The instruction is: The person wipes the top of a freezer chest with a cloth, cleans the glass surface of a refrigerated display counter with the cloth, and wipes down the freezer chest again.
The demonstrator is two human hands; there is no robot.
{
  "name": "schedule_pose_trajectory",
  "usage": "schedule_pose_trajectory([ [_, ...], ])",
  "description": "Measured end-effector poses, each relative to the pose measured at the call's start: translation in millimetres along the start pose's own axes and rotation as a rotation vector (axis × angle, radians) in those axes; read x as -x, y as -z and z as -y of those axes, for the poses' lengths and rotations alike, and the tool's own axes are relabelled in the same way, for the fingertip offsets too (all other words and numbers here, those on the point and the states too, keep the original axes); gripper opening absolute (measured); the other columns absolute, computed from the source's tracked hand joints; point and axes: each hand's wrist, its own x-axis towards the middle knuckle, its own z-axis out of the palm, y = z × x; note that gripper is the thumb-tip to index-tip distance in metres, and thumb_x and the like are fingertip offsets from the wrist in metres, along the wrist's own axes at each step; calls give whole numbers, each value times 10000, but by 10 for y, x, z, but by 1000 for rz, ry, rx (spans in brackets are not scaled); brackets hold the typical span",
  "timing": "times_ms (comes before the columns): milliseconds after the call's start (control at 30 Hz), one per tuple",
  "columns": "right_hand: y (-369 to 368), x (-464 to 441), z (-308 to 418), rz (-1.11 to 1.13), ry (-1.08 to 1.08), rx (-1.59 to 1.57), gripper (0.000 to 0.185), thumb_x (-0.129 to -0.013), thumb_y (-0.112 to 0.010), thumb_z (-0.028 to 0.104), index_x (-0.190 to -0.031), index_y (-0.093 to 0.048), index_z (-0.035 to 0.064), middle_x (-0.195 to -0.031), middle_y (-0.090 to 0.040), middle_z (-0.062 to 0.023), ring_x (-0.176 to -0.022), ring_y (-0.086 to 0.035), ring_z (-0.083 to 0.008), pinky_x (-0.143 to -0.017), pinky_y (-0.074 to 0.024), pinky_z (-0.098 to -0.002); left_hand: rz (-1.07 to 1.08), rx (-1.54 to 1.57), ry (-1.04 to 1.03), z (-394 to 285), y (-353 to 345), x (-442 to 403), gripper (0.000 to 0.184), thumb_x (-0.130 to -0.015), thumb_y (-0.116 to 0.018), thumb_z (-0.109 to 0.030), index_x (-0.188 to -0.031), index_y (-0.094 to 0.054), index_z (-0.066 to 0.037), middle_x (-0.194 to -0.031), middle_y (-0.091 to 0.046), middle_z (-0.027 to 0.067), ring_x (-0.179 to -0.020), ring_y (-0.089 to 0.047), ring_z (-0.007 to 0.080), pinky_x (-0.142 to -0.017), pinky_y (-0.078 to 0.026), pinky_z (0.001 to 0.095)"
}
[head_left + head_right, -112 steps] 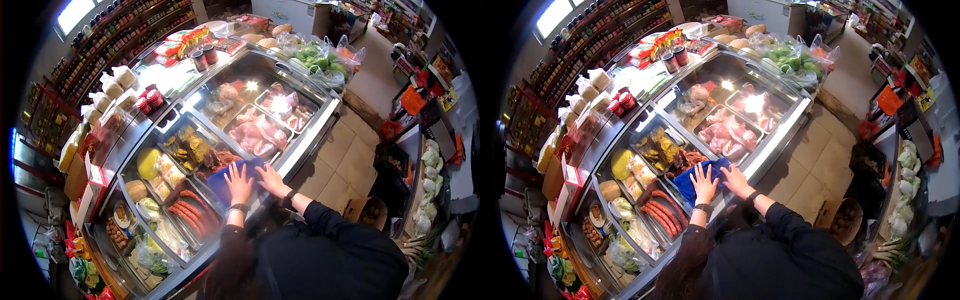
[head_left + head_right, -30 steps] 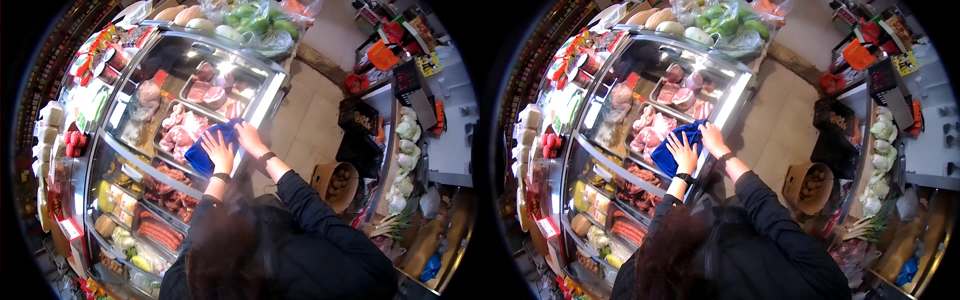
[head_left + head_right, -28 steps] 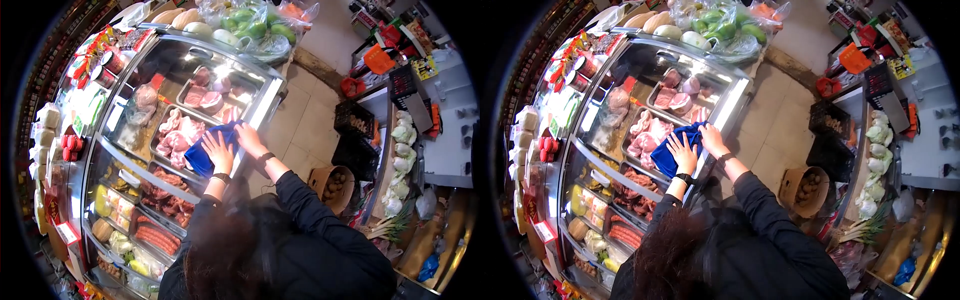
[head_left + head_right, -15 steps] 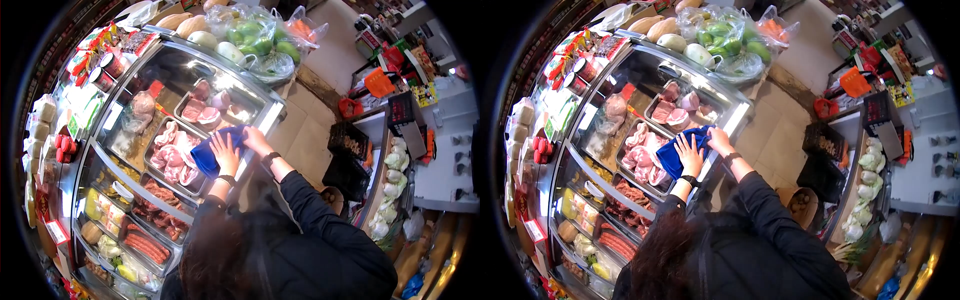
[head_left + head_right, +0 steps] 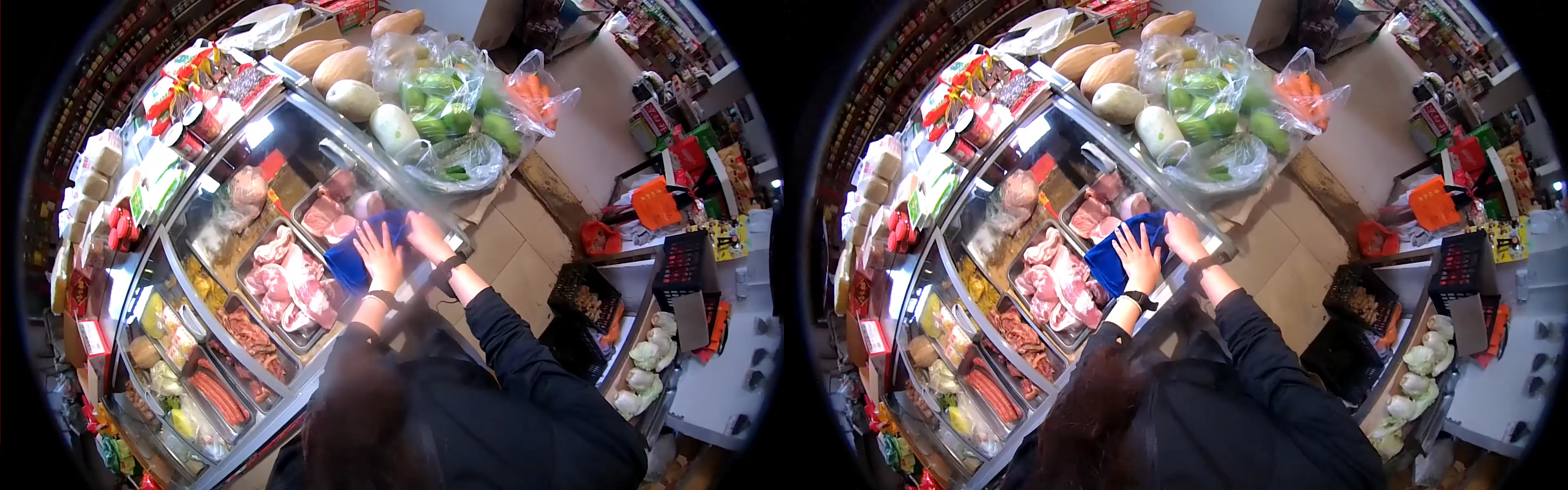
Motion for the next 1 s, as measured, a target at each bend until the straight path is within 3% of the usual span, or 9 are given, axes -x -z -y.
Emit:
schedule_pose_trajectory([
  [100,185,-102,-49,36,-8,141,284,-818,-547,91,-1098,-503,78,-967,-596,-209,-863,-624,-402,-728,-489,-505,-26,-47,12,-198,-28,-229,791,-847,-605,-430,-1490,-269,-116,-1530,-122,294,-1413,-112,470,-1136,-97,568],
  [300,92,-45,-115,-22,93,184,330,-863,-523,153,-1179,-482,66,-999,-563,-226,-780,-642,-387,-660,-523,-485,-27,-28,-12,-171,-4,-191,745,-867,-589,-402,-1492,-275,-146,-1542,-151,243,-1423,-138,423,-1143,-119,540],
  [433,-4,246,75,-25,80,247,310,-873,-496,134,-1174,-487,65,-971,-555,-226,-765,-646,-391,-657,-531,-479,-2,14,-57,55,77,-61,671,-861,-616,-327,-1467,-337,-247,-1551,-200,159,-1420,-200,362,-1138,-199,506],
  [600,-469,849,165,-60,281,406,263,-806,-572,151,-1056,-554,70,-997,-554,-153,-889,-589,-319,-679,-521,-423,34,106,-62,402,194,520,625,-800,-646,-152,-1393,-466,-240,-1539,-241,145,-1409,-230,365,-1115,-251,509],
  [667,-539,1157,248,-121,412,472,260,-762,-599,167,-1007,-574,83,-946,-543,-102,-916,-549,-279,-690,-495,-386,13,178,-74,499,262,844,583,-796,-630,-114,-1358,-503,-204,-1508,-300,150,-1394,-263,361,-1111,-262,499],
  [733,-549,1370,347,-169,524,285,261,-745,-614,167,-990,-581,85,-962,-542,-104,-908,-549,-282,-680,-492,-388,-93,182,-29,517,359,1158,485,-798,-604,-81,-1276,-560,-152,-1421,-423,140,-1331,-356,364,-1084,-305,495],
  [800,-510,1569,462,-116,527,228,251,-733,-619,163,-968,-581,83,-966,-543,-104,-902,-547,-287,-680,-493,-393,-133,153,14,572,378,1434,412,-823,-586,-93,-1234,-567,-91,-1262,-518,145,-1252,-428,345,-1070,-326,474],
  [867,-450,1743,517,-36,559,166,224,-741,-595,134,-957,-573,77,-974,-540,-119,-906,-551,-305,-677,-505,-414,-20,187,100,595,435,1678,378,-835,-583,-104,-1211,-567,-76,-1169,-541,159,-1182,-469,340,-1055,-338,487],
  [1000,-343,2091,401,87,475,57,253,-795,-558,115,-1043,-556,67,-991,-553,-150,-884,-572,-343,-700,-516,-455,-61,259,35,598,558,1919,385,-820,-590,-106,-1204,-568,-89,-1109,-546,174,-1078,-505,356,-1025,-349,517],
])
